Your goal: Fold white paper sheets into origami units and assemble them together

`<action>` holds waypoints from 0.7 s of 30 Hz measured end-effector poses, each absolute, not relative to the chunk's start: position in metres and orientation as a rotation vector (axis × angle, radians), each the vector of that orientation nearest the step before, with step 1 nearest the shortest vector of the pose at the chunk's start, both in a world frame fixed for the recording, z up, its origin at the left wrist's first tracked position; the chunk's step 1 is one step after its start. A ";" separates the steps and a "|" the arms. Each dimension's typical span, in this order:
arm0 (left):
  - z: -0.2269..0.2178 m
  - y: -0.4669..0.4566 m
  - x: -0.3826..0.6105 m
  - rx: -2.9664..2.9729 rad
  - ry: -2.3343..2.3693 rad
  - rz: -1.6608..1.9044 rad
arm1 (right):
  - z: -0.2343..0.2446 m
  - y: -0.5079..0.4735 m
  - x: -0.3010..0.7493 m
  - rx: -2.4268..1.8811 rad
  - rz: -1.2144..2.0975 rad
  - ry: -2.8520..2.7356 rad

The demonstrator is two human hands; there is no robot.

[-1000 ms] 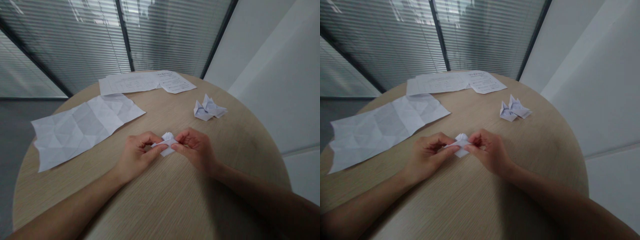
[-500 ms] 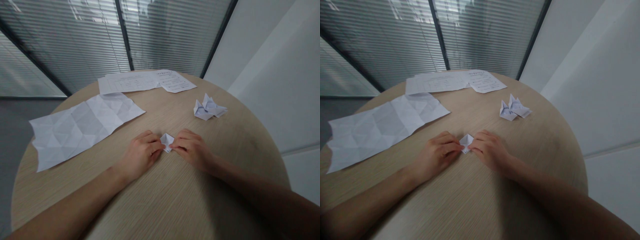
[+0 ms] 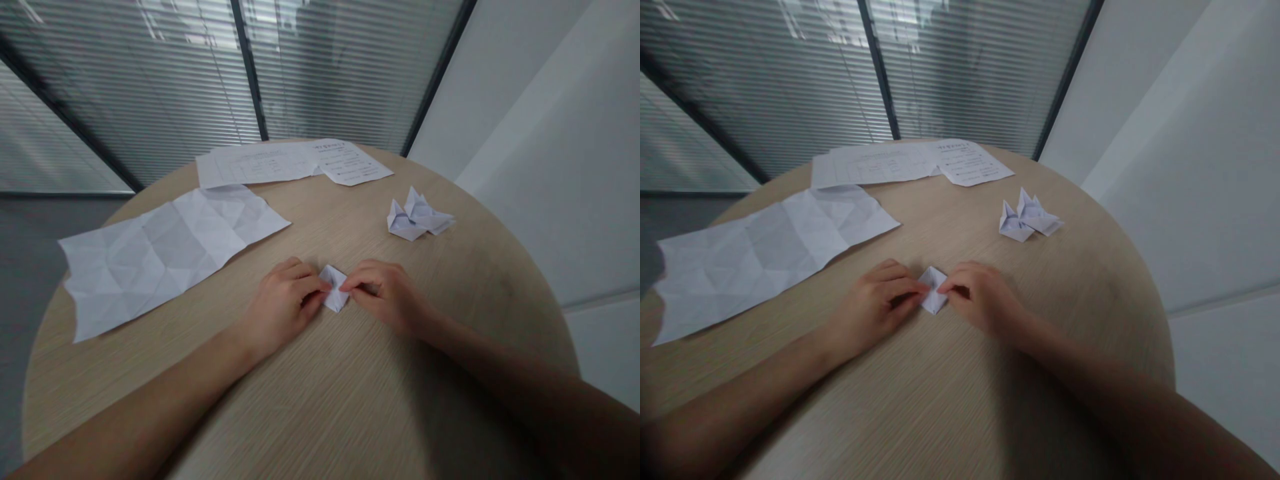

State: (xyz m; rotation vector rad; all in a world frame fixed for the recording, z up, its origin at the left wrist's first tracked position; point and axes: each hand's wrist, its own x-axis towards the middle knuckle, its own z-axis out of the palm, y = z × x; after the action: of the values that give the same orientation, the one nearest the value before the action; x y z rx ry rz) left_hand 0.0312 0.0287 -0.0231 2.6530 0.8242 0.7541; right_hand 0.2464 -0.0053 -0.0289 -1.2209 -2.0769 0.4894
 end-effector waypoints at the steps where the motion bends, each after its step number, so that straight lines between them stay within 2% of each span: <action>1: -0.023 0.029 0.032 2.649 0.874 0.757 | -0.029 -0.006 0.246 -1.247 0.510 -2.060; 5: -0.022 0.029 0.033 2.580 1.101 0.730 | -0.030 -0.007 0.241 -1.340 0.528 -1.938; 11: -0.017 0.028 0.034 2.491 1.146 0.704 | -0.030 -0.004 0.242 -1.422 0.635 -1.884; 21: -0.017 0.027 0.029 2.609 0.845 0.733 | -0.030 -0.004 0.249 -1.197 0.453 -2.108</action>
State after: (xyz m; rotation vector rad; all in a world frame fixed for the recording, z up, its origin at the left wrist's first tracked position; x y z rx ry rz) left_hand 0.0290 0.0274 -0.0171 2.6094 0.8447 0.7331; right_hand 0.2491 -0.0040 -0.0297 -1.1974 -2.1076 0.4525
